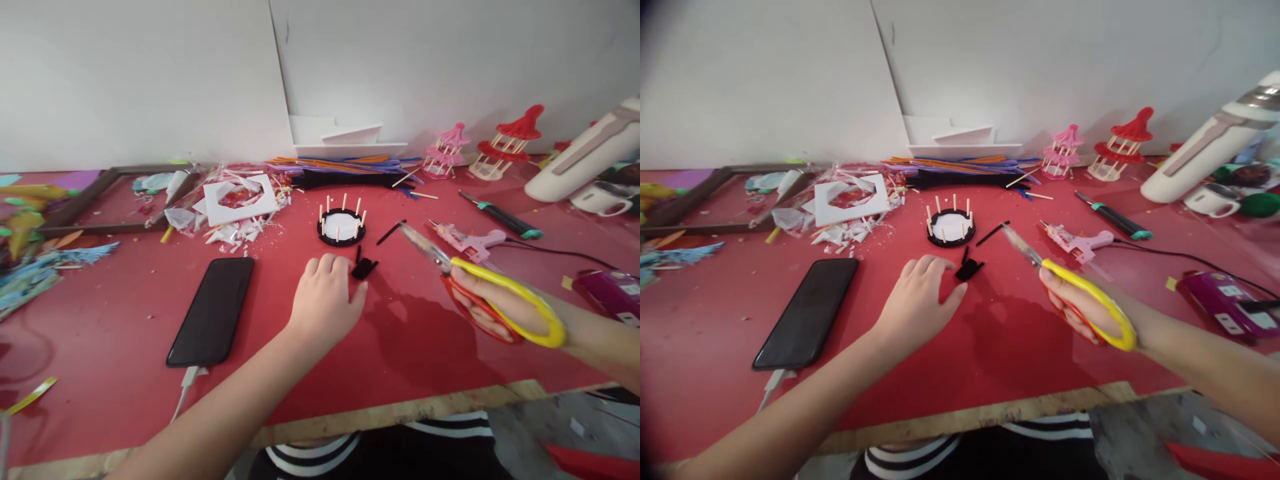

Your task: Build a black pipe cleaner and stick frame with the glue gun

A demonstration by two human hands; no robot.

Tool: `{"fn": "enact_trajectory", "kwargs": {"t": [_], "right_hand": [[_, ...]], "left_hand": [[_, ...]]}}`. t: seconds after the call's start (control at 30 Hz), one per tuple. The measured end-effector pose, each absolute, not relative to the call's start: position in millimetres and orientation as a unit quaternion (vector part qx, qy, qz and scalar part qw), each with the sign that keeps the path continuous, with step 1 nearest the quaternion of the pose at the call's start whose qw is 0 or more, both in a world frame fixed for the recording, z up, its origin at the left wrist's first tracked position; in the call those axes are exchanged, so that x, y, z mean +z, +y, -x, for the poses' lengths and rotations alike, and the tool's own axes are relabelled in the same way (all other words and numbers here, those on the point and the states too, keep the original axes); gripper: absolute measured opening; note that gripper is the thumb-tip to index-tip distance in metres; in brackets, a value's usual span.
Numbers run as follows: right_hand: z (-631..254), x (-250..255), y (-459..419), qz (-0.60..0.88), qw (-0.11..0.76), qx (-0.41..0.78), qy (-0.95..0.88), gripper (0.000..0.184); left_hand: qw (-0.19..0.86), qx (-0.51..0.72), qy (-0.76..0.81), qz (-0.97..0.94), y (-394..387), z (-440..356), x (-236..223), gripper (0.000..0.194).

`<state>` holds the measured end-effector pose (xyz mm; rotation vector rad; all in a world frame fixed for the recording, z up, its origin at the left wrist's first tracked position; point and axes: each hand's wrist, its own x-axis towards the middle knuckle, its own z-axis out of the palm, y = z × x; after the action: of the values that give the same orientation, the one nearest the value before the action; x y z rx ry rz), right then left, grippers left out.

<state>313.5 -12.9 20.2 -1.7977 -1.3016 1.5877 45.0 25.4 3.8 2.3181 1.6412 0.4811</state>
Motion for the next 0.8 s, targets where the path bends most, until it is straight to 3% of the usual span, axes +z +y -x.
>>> {"fn": "enact_trajectory", "kwargs": {"t": [0.1, 0.33, 0.5, 0.8], "right_hand": [[-309.0, 34.7, 9.7, 0.591, 0.305, 0.561, -0.492, 0.064], [-285.8, 52.6, 64.7, 0.479, 0.495, 0.573, -0.443, 0.066], [-272.3, 25.3, 70.3, 0.459, 0.511, 0.608, -0.398, 0.065], [-269.3, 5.5, 60.6, 0.474, 0.485, 0.63, -0.379, 0.064]], "left_hand": [[0.128, 0.131, 0.566, -0.804, 36.3, -59.1, 5.0, 0.031], [0.17, 0.133, 0.578, -0.787, 41.2, -52.9, 3.7, 0.013], [0.225, 0.194, 0.591, -0.75, 44.2, -25.4, 2.4, 0.011], [0.277, 0.296, 0.595, -0.694, 51.9, -17.6, -10.0, 0.023]]}}
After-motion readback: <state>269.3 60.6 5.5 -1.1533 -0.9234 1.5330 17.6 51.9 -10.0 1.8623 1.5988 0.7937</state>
